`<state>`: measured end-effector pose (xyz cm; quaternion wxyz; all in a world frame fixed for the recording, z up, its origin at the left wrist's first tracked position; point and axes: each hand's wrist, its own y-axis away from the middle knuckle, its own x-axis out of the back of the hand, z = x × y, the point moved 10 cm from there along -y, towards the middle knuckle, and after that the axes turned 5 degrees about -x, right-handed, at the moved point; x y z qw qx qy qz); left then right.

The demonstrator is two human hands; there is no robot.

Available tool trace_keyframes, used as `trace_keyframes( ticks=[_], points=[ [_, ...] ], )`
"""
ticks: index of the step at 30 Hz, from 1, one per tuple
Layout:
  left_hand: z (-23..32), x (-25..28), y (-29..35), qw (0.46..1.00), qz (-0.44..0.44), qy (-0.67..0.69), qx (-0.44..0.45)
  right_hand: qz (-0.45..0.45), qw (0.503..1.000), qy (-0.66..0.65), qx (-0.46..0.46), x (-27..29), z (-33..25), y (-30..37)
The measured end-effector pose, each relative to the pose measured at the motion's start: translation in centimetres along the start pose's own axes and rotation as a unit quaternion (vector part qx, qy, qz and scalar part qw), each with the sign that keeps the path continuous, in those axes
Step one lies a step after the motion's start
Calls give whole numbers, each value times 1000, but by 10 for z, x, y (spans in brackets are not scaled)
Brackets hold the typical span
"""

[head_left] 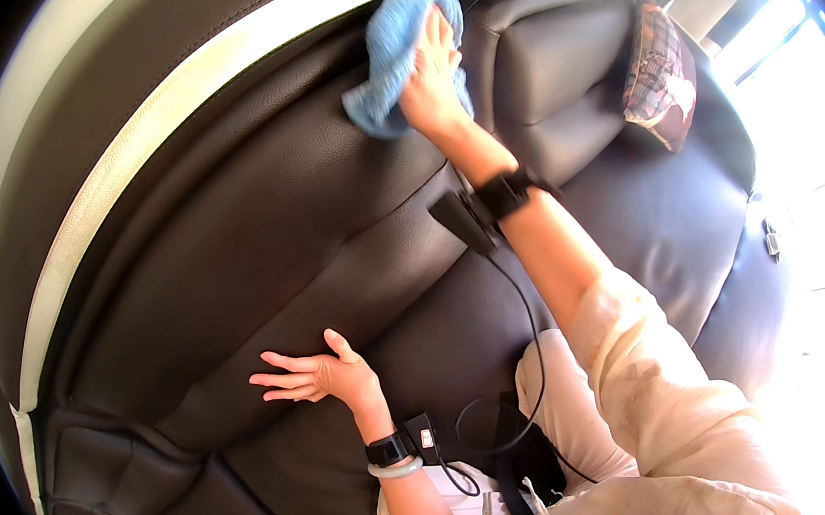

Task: The person wipes the surface of a dark leather sofa using a blue cloth. They systematically clean the backrest, seat cushions, and armrests, moving from one section to another to cover the entire visible area of the furniture.

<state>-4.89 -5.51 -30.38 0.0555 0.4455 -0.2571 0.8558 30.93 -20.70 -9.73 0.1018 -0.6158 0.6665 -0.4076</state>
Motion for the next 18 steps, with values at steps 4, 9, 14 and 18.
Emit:
trace_keyframes(
  ticks=[4,9,14,18],
  points=[
    [2,-3,6,1000,-4,5,0,15,997,29,-63,3,31,46],
    [-3,0,2,1000,14,-26,-1,-80,979,132,-135,16,116,204],
    [10,-11,11,1000,5,1,1,-114,952,148,-242,58,196,282],
    [-2,-3,-2,1000,-8,-13,18,-127,966,56,-217,11,159,263]
  ],
)
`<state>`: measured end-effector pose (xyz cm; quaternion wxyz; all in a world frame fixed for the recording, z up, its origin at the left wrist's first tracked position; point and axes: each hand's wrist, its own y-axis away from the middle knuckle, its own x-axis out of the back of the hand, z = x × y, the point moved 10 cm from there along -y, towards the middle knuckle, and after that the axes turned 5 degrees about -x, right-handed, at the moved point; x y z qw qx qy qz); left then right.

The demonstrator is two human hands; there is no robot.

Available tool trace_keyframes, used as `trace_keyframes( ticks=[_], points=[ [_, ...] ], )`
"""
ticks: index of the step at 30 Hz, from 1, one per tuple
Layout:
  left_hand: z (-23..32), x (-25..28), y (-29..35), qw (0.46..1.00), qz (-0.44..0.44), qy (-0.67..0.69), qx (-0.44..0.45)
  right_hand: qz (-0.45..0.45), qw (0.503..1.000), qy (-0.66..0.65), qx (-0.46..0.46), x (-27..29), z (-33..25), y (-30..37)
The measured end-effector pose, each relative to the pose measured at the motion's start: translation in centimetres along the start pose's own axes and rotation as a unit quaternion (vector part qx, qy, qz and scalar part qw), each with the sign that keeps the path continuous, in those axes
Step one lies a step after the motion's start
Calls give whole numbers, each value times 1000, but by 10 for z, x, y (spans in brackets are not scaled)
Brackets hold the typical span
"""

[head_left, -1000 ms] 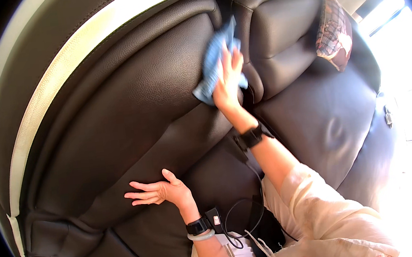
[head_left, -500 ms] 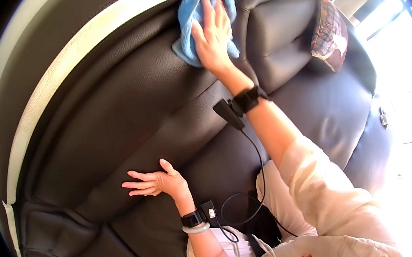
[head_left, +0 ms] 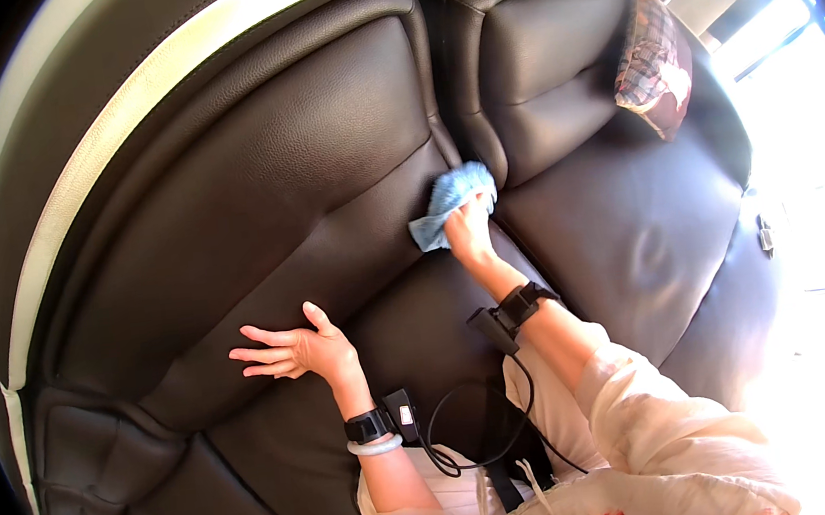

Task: The person wipes the surface of a dark leather sofa using a blue cloth. They systematically clean the backrest, seat cushions, and armrests, moving from one section to another to cover the entire visible area of the furniture.

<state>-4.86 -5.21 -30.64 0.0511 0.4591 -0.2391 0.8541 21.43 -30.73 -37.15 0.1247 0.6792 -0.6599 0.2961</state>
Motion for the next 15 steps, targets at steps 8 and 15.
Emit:
trace_keyframes(
  ticks=[8,15],
  points=[
    [4,-4,6,1000,-9,-9,-10,106,989,100,-28,21,-49,-21],
    [2,-5,9,1000,4,-4,5,159,945,-165,-232,-19,-18,71]
  ],
)
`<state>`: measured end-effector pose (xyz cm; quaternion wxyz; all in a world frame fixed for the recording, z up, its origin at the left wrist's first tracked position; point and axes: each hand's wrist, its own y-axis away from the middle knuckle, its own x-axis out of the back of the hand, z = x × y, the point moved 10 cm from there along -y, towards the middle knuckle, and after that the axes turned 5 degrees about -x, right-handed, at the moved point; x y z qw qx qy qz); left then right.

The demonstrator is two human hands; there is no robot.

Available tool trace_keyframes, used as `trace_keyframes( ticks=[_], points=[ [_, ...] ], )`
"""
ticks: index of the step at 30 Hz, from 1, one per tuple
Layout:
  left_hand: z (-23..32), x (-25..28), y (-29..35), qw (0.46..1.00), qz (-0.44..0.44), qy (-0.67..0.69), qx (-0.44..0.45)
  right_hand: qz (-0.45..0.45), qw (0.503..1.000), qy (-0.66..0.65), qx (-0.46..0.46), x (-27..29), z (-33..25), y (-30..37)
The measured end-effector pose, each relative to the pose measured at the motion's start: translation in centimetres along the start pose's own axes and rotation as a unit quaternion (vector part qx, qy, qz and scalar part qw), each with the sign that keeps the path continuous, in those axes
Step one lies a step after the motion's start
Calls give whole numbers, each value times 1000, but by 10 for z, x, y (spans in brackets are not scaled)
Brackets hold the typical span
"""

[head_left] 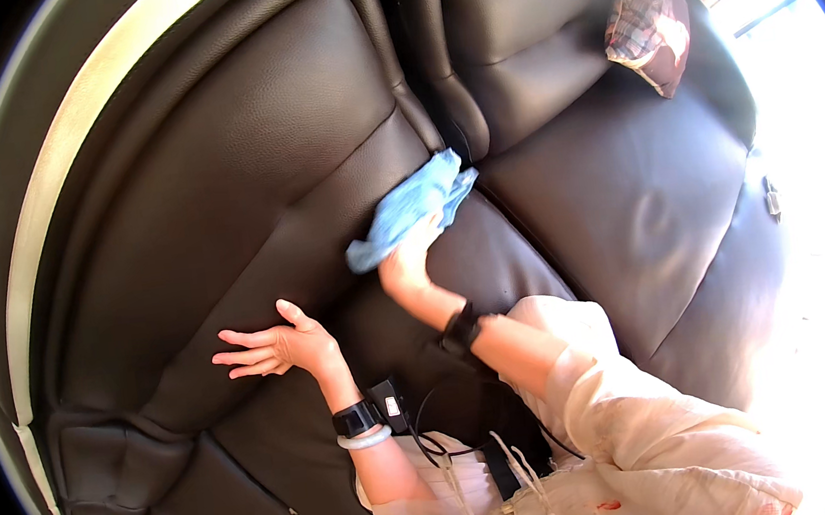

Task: The person wipes the surface of a dark leather sofa using a blue cloth. They systematically clean the backrest, seat cushions, and armrests, moving from one section to another to cover the entire visible area of the furniture.

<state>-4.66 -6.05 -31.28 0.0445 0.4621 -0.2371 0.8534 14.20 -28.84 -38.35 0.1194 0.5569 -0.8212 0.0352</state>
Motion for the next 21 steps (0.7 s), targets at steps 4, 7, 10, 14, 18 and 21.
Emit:
trace_keyframes(
  ticks=[4,7,10,14,18,21],
  points=[
    [-3,5,-3,1000,-5,3,-7,-48,868,417,267,-39,-51,47],
    [-9,5,-7,999,-2,1,-35,-69,876,444,176,-31,-71,-17],
    [11,-3,-1,999,-17,34,-27,0,956,247,158,1,-77,-115],
    [7,-4,0,998,-6,58,-17,-3,824,515,238,-39,-57,-24],
    [-11,4,-1,997,-1,82,12,-241,745,378,493,-71,-90,126],
    [-19,-5,4,982,25,175,69,-452,676,345,469,-77,-94,135]
  ],
)
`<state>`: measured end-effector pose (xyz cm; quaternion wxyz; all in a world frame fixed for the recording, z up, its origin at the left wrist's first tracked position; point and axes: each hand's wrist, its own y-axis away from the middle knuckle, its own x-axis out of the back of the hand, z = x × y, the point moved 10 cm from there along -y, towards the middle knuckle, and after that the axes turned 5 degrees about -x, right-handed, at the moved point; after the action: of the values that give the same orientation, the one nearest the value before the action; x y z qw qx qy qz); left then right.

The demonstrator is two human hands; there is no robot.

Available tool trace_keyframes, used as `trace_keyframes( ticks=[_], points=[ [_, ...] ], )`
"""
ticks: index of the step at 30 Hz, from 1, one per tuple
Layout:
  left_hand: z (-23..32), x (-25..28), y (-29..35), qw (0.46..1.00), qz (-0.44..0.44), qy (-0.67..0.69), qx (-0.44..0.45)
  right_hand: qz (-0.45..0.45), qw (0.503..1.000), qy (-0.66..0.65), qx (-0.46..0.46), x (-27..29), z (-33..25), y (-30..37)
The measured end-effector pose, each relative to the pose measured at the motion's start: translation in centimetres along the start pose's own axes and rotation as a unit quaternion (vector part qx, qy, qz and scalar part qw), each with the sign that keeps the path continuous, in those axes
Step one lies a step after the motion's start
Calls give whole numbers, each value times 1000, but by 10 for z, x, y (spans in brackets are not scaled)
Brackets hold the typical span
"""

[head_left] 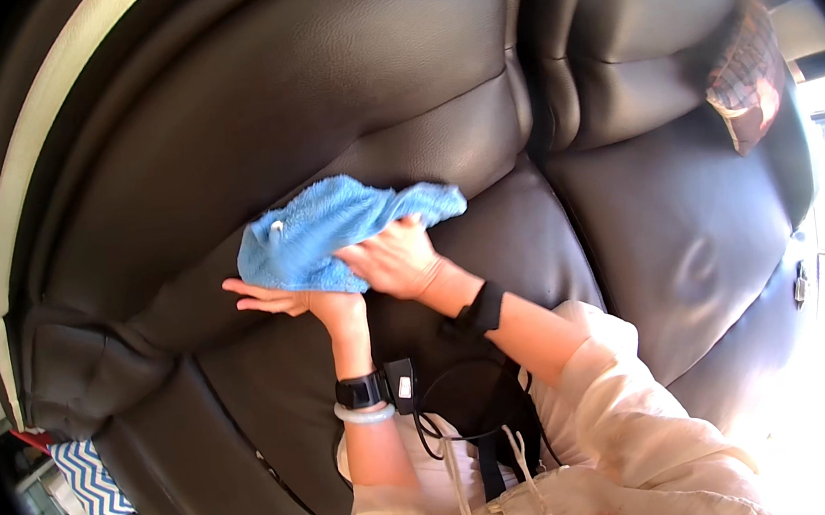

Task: The person wipes the surface of a dark leather sofa using a blue cloth. They systematically clean the backrest, seat cushions, and armrests, moving from one section to another to cover the entire visible area of the furniture.

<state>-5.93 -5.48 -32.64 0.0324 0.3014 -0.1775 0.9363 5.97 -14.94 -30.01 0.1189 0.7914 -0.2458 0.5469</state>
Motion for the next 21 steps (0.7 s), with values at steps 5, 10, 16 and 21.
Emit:
trace_keyframes(
  ticks=[5,10,16,21],
  points=[
    [25,5,-1,994,-49,-68,-72,188,936,-41,-294,62,128,9],
    [22,-4,1,993,-44,-73,-79,453,854,-17,-257,73,134,41],
    [41,1,0,988,-27,-51,-143,228,960,147,75,-4,-16,32],
    [23,1,-1,992,-46,-64,-97,316,937,-117,90,46,64,17]
  ],
)
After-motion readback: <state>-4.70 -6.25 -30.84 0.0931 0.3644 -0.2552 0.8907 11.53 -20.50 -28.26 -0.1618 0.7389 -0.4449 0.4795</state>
